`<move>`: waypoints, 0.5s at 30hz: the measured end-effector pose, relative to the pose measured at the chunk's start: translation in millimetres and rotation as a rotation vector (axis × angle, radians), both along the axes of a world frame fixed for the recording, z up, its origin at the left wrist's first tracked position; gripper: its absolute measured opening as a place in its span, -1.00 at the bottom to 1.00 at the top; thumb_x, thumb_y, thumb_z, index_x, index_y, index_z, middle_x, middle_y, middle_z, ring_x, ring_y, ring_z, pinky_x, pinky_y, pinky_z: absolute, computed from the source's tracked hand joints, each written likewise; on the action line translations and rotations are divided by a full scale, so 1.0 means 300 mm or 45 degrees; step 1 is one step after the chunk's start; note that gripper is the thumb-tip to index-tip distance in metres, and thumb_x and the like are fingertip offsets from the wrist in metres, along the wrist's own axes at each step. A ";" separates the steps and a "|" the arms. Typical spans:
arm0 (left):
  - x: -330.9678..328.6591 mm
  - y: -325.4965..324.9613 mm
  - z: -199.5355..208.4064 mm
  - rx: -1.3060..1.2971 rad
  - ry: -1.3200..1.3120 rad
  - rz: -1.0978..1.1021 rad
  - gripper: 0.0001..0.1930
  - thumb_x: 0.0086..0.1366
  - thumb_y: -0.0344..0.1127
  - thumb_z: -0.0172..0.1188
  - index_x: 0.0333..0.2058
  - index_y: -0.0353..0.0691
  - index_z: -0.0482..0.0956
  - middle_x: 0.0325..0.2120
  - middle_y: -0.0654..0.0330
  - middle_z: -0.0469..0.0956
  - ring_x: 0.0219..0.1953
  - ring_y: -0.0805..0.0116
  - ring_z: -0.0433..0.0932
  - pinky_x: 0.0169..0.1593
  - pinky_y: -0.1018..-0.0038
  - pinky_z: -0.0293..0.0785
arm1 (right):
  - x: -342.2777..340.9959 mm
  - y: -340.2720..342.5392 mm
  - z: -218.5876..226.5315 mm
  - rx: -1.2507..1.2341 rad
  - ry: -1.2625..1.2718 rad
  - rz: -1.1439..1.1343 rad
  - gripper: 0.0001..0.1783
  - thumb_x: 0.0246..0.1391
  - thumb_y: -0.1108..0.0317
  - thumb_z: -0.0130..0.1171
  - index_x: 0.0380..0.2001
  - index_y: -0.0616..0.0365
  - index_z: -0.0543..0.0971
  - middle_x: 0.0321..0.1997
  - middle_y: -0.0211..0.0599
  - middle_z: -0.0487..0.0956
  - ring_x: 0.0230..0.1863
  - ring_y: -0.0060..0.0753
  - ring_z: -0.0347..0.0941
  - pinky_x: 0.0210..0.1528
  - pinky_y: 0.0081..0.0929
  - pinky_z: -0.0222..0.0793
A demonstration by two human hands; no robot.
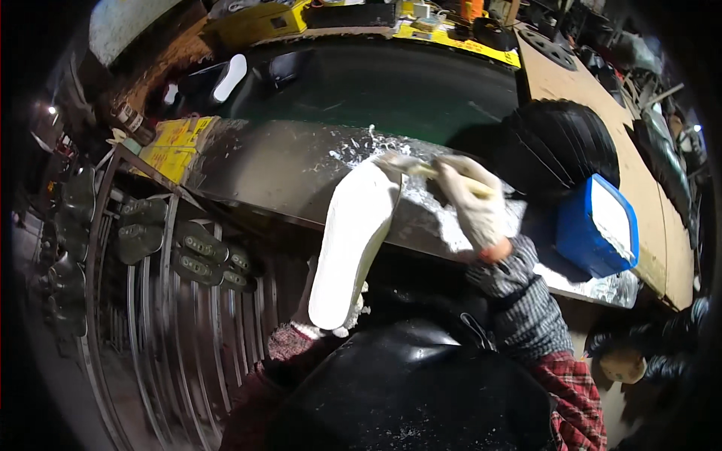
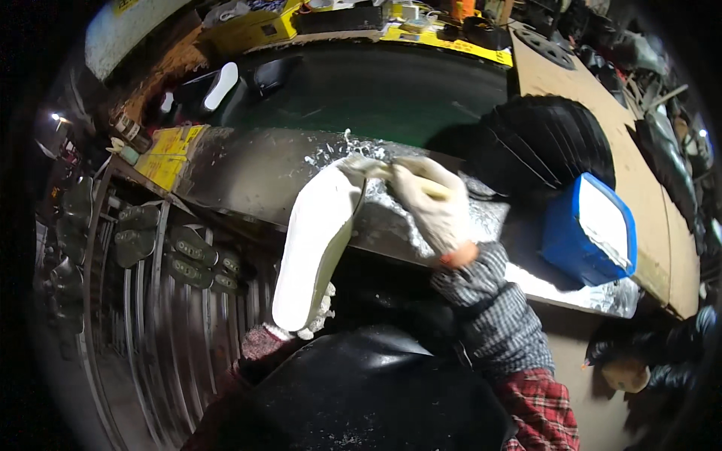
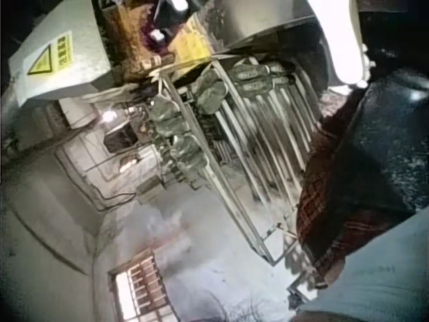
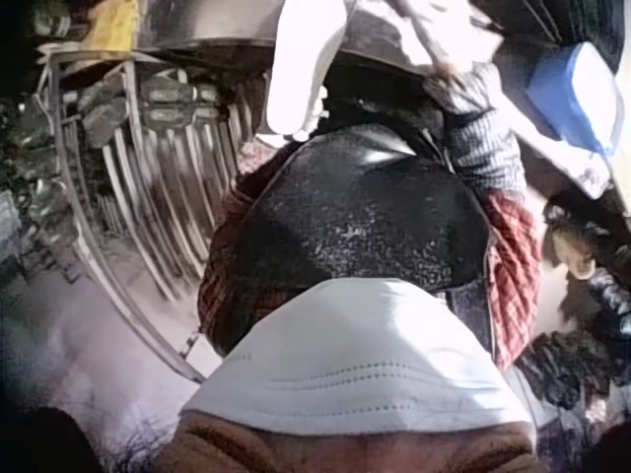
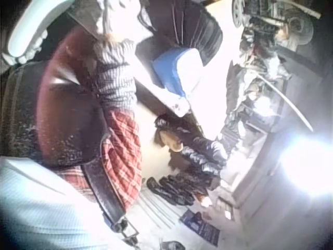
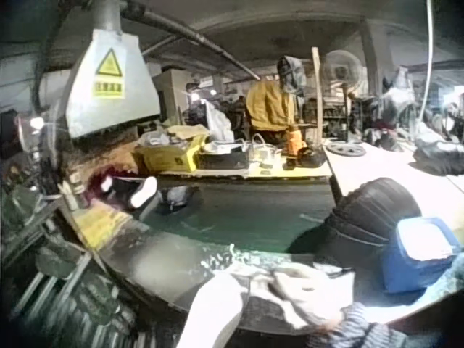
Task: Applying glue or adhesive to shoe soles and upper components using a brush.
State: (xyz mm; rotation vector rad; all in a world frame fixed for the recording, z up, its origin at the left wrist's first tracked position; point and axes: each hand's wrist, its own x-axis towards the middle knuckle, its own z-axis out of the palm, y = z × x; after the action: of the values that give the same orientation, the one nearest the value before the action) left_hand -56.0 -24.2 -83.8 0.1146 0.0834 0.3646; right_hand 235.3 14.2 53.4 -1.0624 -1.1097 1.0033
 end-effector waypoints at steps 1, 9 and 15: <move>-0.019 -0.001 -0.008 -0.006 -0.013 0.024 -0.09 0.20 0.52 -0.30 0.10 -0.27 0.37 -0.27 -0.08 0.56 -0.40 0.09 0.63 -0.37 0.22 0.62 | -0.006 -0.037 0.007 -0.080 -0.030 0.028 -0.76 0.18 0.41 0.13 -0.13 0.32 0.57 -0.31 -0.29 0.64 -0.31 -0.67 0.51 -0.27 -0.70 0.44; -0.019 0.023 -0.028 -0.045 0.233 0.200 -0.18 0.29 0.43 -0.32 0.21 -0.14 0.29 -0.12 -0.08 0.53 -0.28 0.03 0.62 -0.20 0.13 0.60 | 0.022 0.050 0.150 -0.038 -0.309 -0.106 -0.77 0.20 0.32 0.12 -0.28 0.32 0.58 -0.44 -0.33 0.60 -0.45 -0.68 0.46 -0.43 -0.74 0.37; 0.049 -0.012 0.138 -0.218 0.384 0.383 -0.22 0.30 0.41 -0.29 0.21 -0.13 0.28 -0.22 -0.02 0.57 -0.37 0.07 0.64 -0.38 0.22 0.64 | -0.137 -0.089 0.199 0.522 -1.005 0.529 -0.72 0.13 0.18 0.21 -0.32 0.20 0.63 -0.52 -0.14 0.58 -0.49 -0.29 0.55 -0.39 -0.47 0.48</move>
State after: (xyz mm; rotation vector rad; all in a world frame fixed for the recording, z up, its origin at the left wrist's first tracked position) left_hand -41.2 -27.7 -42.3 -0.0145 0.4323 0.6369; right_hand 194.2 -12.6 113.2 -0.9149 -2.1442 0.6073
